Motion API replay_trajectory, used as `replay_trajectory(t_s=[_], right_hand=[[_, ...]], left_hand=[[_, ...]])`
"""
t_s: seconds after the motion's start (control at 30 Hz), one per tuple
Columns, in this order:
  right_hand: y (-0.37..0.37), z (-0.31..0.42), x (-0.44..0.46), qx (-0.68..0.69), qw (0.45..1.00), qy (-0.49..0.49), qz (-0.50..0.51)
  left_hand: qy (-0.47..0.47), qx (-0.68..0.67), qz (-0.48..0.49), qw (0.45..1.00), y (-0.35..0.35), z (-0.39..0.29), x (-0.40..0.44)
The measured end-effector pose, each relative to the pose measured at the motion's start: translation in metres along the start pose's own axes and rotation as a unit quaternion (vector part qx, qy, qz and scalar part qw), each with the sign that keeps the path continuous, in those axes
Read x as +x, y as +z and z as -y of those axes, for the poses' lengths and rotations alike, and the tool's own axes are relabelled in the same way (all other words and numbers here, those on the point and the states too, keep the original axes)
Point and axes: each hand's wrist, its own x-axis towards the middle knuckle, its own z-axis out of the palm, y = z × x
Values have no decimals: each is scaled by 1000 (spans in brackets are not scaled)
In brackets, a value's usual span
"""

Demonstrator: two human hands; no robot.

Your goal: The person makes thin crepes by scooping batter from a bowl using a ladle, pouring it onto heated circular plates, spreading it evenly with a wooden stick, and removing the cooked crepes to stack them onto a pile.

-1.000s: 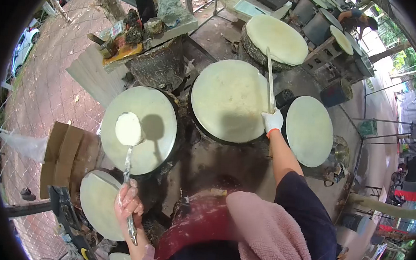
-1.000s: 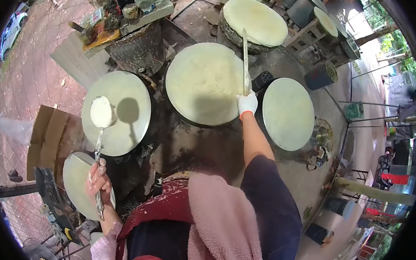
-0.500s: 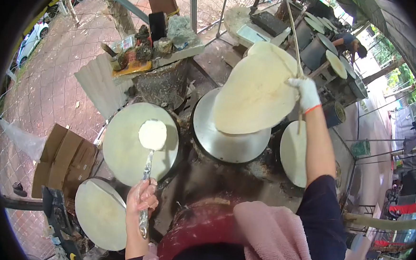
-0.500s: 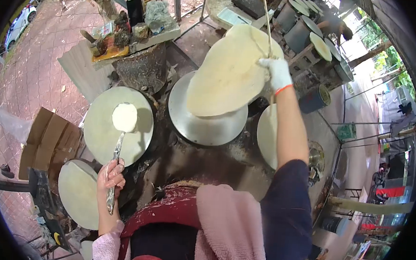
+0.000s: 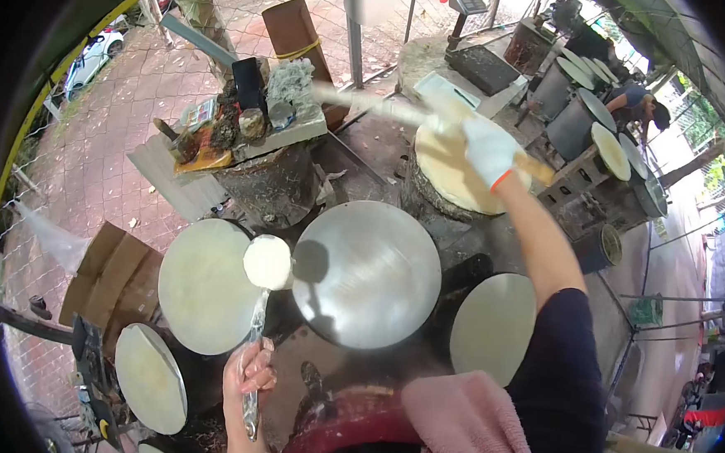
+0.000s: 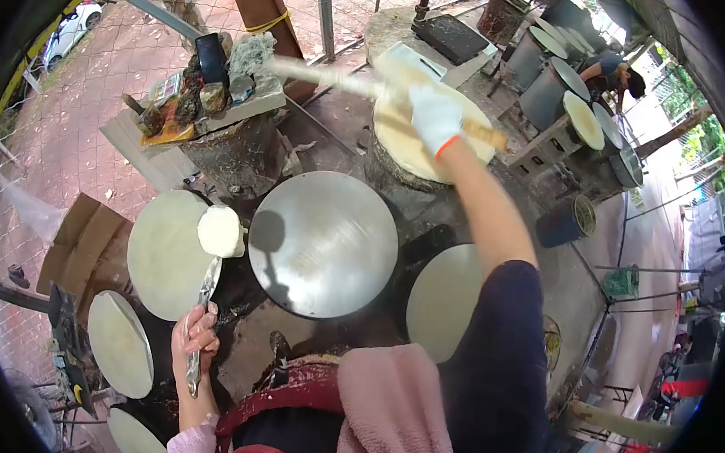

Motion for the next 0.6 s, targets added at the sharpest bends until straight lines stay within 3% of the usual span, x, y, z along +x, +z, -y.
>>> replay_trajectory(t_s=[0.1,0.23,0.37,0.47,0.6], right_hand=[[106,-9,-60,-11,996,-75,-43],[159,-19,-102,16,999,-33,-4],[172,-32,-95,64,998,-3,20],[155,-29,-87,98,990,35,94],[108,-5,-122,181,967,150,98]], left_hand=[[12,55,-22,998,16,21,14],[3,143,-50,988,45,41,29],[-25,195,-53,979,61,56,49],[-39,265,-69,961,74,72,66],[-50,326,-83,940,80,99,99]])
